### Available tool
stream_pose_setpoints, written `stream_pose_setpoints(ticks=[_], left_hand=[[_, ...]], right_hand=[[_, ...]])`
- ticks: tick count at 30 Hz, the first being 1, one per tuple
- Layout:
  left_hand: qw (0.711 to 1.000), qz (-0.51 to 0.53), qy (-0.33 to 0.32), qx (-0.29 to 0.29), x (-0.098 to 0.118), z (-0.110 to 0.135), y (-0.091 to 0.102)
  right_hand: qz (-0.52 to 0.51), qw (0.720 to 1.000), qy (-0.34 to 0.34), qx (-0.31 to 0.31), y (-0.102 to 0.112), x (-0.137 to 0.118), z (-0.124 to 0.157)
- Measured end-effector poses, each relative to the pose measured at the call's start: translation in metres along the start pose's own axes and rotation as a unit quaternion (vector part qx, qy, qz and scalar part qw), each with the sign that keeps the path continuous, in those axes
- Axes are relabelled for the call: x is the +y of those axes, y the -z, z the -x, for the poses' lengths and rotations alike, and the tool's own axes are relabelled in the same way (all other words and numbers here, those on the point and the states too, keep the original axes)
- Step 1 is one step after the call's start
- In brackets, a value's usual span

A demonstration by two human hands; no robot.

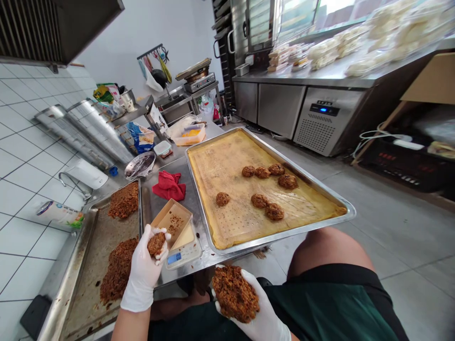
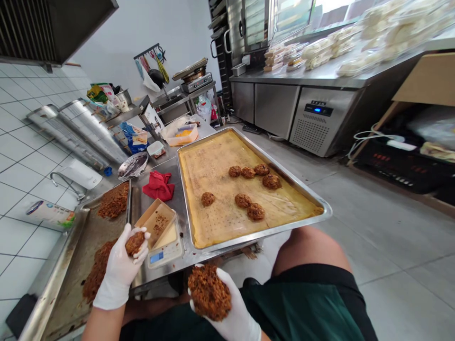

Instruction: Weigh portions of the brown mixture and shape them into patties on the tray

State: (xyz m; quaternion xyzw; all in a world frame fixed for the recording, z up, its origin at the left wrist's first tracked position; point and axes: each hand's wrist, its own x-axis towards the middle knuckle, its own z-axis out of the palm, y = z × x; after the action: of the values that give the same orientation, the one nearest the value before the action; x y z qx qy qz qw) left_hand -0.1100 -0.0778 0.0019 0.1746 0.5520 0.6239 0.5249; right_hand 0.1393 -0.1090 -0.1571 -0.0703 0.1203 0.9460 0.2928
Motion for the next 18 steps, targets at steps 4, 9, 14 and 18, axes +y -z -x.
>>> stream_pose_setpoints(ticks=[4, 9, 14, 18], left_hand=[[1.0, 0.017, -0.01, -0.009, -0.002, 0.003, -0.004], [0.999, -0.036, -0.023, -0.002, -0.003, 0.011, -0.005], [0.997, -0.064, -0.045, -0.018, -0.006, 0.008, -0.004], [0.999, -0.027, -0.013, -0.019, -0.01, 0.002, -0.004]], right_hand=[[0.001, 1.0, -0.003, 0.003, 0.001, 0.001, 0.0], [-0.003, 1.0, -0.006, -0.004, 0.001, 0.0, -0.001], [-0.011, 1.0, -0.006, -0.01, -0.001, -0.001, -0.001], [-0.012, 1.0, -0.006, -0.004, -0.001, 0.0, 0.0]])
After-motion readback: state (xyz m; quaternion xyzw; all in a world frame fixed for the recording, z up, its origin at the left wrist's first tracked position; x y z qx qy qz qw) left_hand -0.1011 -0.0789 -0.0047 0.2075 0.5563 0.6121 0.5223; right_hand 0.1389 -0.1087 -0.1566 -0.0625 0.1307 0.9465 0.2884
